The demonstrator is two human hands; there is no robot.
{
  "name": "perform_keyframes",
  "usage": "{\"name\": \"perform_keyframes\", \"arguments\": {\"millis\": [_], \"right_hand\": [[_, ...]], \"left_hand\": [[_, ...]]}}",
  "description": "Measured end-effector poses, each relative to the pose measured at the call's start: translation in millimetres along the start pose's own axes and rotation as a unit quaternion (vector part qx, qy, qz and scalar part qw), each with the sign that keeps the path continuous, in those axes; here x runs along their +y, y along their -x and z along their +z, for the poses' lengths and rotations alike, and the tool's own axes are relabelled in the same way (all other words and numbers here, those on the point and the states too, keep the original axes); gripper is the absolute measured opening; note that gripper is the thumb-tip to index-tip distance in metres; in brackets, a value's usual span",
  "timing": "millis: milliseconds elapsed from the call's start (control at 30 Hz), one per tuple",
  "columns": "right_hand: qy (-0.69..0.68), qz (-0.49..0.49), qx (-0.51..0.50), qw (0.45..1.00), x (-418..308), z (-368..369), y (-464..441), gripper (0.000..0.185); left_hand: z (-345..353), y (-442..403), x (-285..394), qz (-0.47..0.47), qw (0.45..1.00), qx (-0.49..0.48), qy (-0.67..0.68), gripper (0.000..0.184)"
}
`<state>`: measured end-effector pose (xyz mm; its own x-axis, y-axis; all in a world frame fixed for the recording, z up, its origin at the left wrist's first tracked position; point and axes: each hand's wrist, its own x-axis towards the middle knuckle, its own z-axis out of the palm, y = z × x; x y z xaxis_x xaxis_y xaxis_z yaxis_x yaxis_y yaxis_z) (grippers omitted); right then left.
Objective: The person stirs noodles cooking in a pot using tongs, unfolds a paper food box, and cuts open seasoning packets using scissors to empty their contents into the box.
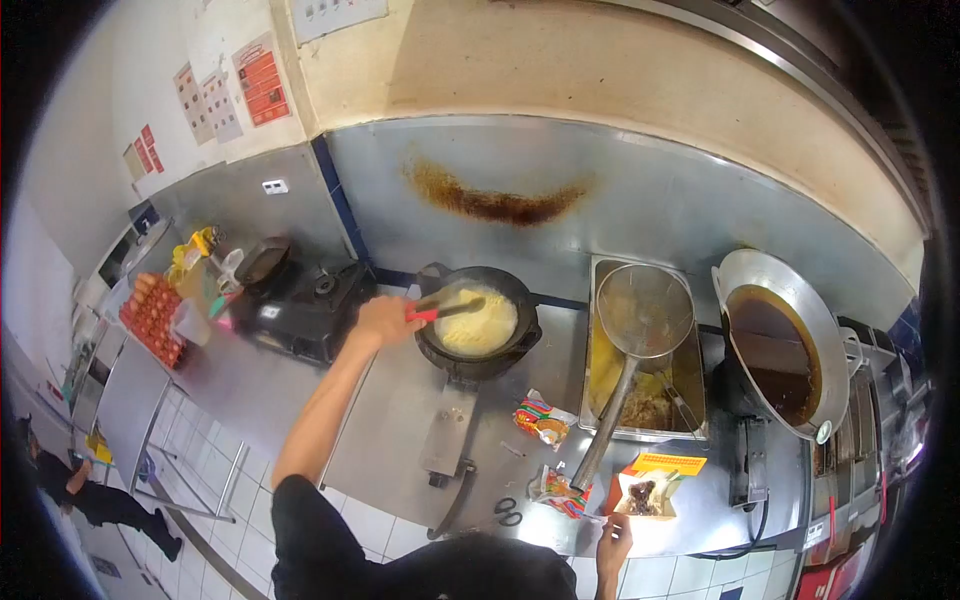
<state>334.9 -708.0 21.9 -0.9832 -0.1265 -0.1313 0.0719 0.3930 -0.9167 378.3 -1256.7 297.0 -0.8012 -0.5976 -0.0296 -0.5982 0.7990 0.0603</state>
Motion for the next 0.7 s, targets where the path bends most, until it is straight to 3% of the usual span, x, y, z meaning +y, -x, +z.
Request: {"name": "perform_keyframes", "arguments": {"millis": [33,133,233,367,433,467,533,700], "right_hand": [[-0.002,0.001,0.006,1.0,0,1,1,0.017],[0.031,-0.007,0.025,0.999,-1,2,9,0.016],[0.028,0.007,0.038,0.999,-7,2,19,0.016],[0.021,0.015,0.052,0.998,-6,7,31,0.015],[0.014,0.02,0.065,0.998,-9,10,39,0.015],[0.008,0.017,0.072,0.997,-10,11,42,0.014],[-0.008,0.024,0.076,0.997,-6,15,46,0.014],[-0.002,0.027,0.062,0.998,-5,18,43,0.013]], "left_hand": [[-1,-10,-5,0.006,1.0,0.001,-0.001,0.052],[10,-52,-19,0.198,0.954,0.098,-0.205,0.065],[8,-86,-4,0.245,0.911,0.073,-0.322,0.065],[13,-125,19,0.267,0.89,0.048,-0.365,0.063],[1,-127,32,0.24,0.891,-0.027,-0.384,0.054],[-1,-131,31,0.244,0.889,-0.029,-0.386,0.054],[0,-140,20,0.288,0.9,-0.013,-0.328,0.034],[-1,-158,7,0.245,0.932,0.011,-0.268,0.03]]}}
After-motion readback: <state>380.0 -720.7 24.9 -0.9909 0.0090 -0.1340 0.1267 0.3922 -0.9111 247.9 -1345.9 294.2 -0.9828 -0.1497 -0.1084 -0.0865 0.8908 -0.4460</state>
